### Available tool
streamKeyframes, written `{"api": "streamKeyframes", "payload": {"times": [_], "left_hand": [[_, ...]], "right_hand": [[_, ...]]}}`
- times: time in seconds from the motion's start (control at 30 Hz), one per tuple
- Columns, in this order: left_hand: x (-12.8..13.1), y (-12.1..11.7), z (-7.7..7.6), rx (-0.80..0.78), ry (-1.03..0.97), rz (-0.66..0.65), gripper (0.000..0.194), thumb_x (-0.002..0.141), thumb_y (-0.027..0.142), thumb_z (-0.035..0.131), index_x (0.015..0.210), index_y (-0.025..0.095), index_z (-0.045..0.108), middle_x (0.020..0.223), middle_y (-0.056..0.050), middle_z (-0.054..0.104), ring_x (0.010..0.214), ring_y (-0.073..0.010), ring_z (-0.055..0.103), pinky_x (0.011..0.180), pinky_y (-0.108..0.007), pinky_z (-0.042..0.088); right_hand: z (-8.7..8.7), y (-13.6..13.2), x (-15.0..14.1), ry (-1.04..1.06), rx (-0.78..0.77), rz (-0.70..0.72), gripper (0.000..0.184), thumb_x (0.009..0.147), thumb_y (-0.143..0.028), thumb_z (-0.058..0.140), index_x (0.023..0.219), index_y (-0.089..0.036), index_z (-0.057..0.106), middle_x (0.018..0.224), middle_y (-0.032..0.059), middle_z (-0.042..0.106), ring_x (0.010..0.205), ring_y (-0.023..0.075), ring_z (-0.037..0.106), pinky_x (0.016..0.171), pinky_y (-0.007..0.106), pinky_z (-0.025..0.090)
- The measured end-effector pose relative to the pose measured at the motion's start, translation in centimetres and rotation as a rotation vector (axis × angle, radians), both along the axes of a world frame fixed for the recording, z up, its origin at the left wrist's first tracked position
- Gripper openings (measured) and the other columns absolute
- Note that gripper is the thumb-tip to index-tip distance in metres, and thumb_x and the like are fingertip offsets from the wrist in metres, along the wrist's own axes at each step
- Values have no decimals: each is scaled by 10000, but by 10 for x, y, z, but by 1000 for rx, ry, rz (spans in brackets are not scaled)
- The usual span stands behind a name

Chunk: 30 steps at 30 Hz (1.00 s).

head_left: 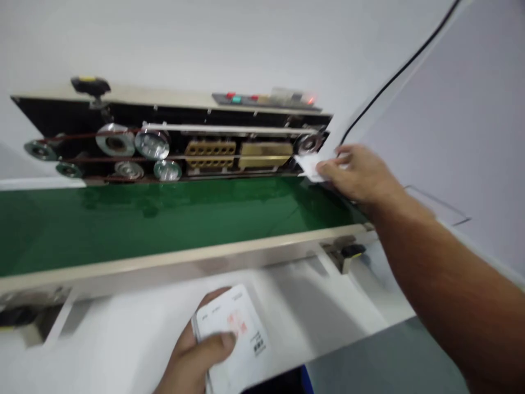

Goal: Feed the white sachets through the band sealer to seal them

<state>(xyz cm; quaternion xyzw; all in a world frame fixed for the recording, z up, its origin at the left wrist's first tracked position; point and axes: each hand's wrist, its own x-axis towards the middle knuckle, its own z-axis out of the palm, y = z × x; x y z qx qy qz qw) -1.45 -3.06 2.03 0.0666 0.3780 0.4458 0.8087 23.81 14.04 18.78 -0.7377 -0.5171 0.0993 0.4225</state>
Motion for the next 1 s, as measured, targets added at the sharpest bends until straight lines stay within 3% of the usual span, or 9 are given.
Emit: {"api": "streamKeyframes", "payload": {"times": [0.1,0.17,0.23,0.3,0.43,0.53,0.7,0.87,1.0], "left_hand": [[-1,2,8,56,-16,48,562,719,213,823,1245,248,626,952,-45,776,975,-272,717,902,-381,514],[-2,5,8,114,-19,78,505,745,194,810,1215,237,631,924,-33,762,883,-227,713,840,-345,525],[-3,7,6,174,-41,93,493,767,173,791,1222,233,609,932,-32,754,846,-193,696,788,-306,521],[-4,7,5,219,-60,97,493,791,158,773,1237,244,581,936,-28,746,817,-163,676,746,-273,511],[-5,7,2,267,-65,91,491,819,183,767,1249,272,547,941,-32,737,803,-170,666,721,-290,517],[-5,6,0,260,-53,65,550,802,209,798,1268,288,518,950,-35,744,814,-179,677,711,-287,528],[-5,4,0,205,38,63,627,788,283,823,1306,289,470,951,-27,739,793,-179,684,722,-310,525],[-5,1,2,208,70,10,627,809,347,812,1324,304,457,1024,-39,750,946,-256,720,848,-386,523],[-7,0,-4,280,74,-128,576,853,317,772,1332,291,454,1109,-65,734,956,-260,714,886,-428,518]], "right_hand": [[-23,-41,-27,-243,193,74,490,916,-261,691,1364,-192,503,1362,142,540,1061,267,597,903,383,481],[-46,-78,-45,-431,307,282,280,970,-377,582,1206,-225,578,988,102,665,837,263,634,768,410,507],[-73,-113,-61,-480,273,515,205,952,-391,591,1086,-237,575,885,71,628,775,252,626,666,390,505],[-98,-136,-72,-407,206,676,188,934,-323,611,1085,-231,548,880,47,597,756,218,611,647,354,508],[-130,-151,-83,-60,-60,787,216,936,-289,608,1137,-260,534,901,-2,620,720,157,605,632,293,522],[-136,-152,-82,184,-275,841,124,963,-346,593,1051,-266,560,838,-25,645,677,146,602,589,272,508],[-128,-148,-62,491,-439,761,160,996,-424,596,1043,-271,590,857,-21,664,711,137,603,594,222,507],[-109,-136,-39,387,-375,911,107,1001,-307,622,1088,-298,685,992,-17,682,863,123,643,749,192,519],[-107,-133,-41,400,-362,854,178,959,-274,678,1133,-308,681,917,-25,683,794,113,641,686,170,536]]}}
